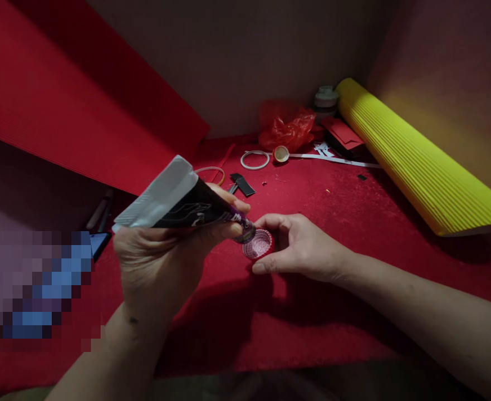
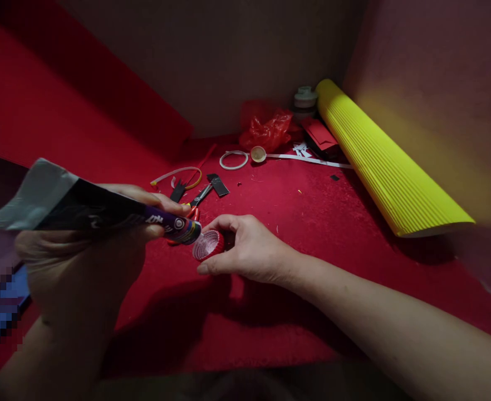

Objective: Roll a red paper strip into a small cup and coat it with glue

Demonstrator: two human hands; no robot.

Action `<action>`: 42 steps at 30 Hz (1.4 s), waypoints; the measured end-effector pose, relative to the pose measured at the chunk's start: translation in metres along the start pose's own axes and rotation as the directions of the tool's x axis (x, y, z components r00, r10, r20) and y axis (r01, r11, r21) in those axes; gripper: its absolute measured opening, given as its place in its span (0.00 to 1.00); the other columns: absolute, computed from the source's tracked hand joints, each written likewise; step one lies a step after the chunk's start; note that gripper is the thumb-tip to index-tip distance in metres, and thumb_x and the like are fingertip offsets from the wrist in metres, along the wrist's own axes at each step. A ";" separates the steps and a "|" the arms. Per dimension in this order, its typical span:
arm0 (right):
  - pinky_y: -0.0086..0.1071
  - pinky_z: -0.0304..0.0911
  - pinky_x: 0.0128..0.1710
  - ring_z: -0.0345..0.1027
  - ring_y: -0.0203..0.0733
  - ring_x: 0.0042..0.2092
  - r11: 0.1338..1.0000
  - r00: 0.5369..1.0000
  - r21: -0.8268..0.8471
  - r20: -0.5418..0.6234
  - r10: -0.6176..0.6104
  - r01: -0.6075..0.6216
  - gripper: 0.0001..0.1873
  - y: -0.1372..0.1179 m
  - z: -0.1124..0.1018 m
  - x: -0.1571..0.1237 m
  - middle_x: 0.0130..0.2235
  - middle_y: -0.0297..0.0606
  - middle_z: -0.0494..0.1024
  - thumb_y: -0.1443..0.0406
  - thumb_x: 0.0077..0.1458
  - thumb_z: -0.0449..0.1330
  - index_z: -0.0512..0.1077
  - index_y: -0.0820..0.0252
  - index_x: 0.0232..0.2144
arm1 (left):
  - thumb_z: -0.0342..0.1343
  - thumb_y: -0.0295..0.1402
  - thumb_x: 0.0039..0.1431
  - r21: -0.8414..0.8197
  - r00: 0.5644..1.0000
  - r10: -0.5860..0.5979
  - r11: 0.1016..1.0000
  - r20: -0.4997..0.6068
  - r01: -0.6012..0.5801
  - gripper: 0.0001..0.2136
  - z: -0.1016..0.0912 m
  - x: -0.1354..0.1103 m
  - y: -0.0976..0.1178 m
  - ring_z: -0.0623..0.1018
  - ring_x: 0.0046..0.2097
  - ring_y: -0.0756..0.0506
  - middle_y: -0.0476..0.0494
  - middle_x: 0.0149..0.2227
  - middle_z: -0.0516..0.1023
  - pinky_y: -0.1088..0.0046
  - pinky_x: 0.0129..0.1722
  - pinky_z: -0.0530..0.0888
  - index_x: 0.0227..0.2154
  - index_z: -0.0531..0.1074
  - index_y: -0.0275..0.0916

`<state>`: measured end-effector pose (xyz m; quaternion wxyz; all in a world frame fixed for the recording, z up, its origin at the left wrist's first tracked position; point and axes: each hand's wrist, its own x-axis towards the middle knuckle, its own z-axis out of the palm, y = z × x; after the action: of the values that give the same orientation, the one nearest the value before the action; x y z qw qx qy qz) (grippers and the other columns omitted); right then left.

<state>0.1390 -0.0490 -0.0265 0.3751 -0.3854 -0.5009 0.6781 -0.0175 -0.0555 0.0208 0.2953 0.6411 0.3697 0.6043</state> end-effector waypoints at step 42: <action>0.30 0.72 0.29 0.71 0.34 0.26 0.947 0.945 0.300 0.326 0.008 -0.112 0.20 0.011 -0.014 0.000 0.28 0.34 0.75 0.73 0.36 0.72 0.73 0.69 0.35 | 0.66 0.21 0.44 -0.198 0.985 -0.017 0.979 0.173 0.052 0.10 -0.005 0.002 -0.002 0.79 0.30 0.46 0.48 0.30 0.79 0.71 0.31 0.79 0.30 0.79 0.40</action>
<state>0.1498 -0.0461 -0.0401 0.3242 -0.2208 -0.4287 0.8138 -0.0225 -0.0525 0.0207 0.3999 0.6507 0.2907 0.5763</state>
